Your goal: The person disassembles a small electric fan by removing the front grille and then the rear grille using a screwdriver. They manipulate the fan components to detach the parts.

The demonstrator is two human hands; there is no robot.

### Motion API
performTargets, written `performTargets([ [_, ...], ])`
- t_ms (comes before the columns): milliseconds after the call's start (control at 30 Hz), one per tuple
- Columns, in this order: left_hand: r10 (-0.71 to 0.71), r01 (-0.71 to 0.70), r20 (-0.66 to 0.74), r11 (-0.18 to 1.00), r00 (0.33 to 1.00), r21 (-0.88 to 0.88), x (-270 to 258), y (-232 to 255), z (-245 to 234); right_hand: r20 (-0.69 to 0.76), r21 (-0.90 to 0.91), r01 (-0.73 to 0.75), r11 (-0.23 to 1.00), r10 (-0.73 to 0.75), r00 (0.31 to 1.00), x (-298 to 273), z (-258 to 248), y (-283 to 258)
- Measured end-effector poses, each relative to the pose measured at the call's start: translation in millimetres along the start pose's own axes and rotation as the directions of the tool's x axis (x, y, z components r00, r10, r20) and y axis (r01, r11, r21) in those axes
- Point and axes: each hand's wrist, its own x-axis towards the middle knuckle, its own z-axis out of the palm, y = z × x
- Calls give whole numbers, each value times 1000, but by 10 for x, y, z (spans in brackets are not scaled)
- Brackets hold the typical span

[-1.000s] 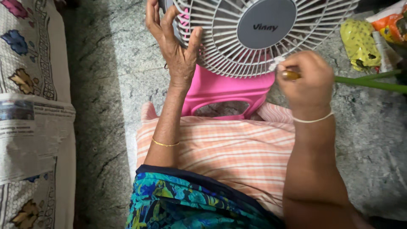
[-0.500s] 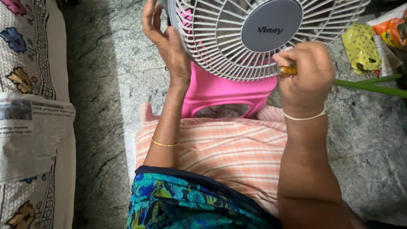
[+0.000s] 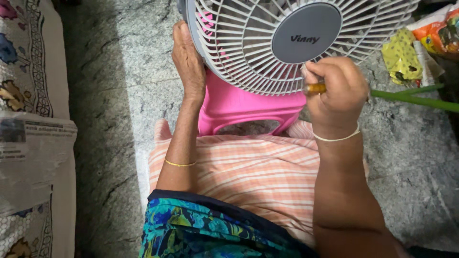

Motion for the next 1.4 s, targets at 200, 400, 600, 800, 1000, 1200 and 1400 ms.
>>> performTargets([
  [200, -4, 4, 12, 1000, 1000, -23, 32, -60, 8, 169, -86, -53, 995, 67, 983, -27, -173, 43],
  [400, 56, -56, 6, 998, 998, -4, 33, -131, 15, 112, 159, -253, 954, 237, 965, -68, -356, 240],
  [600, -35, 34, -11, 997, 999, -62, 14, -83, 50, -91, 77, 65, 995, -58, 994, 77, -27, 264],
  [800, 95, -95, -5, 995, 996, -18, 22, -92, 47, 104, -28, -93, 995, 95, 990, 9, -229, 173],
  [1000, -11, 10, -14, 997, 1000, -74, -11, -63, 79, 87, 24, -134, 991, 131, 988, 30, -277, 139],
  [1200, 228, -222, -207, 974, 952, 53, -150, 166, 150, 69, 33, -22, 999, 20, 997, 70, -40, 84],
  [1400, 702, -685, 228, 482, 675, 546, -336, 408, 324, 202, 135, -70, 988, 42, 978, 29, -84, -54],
])
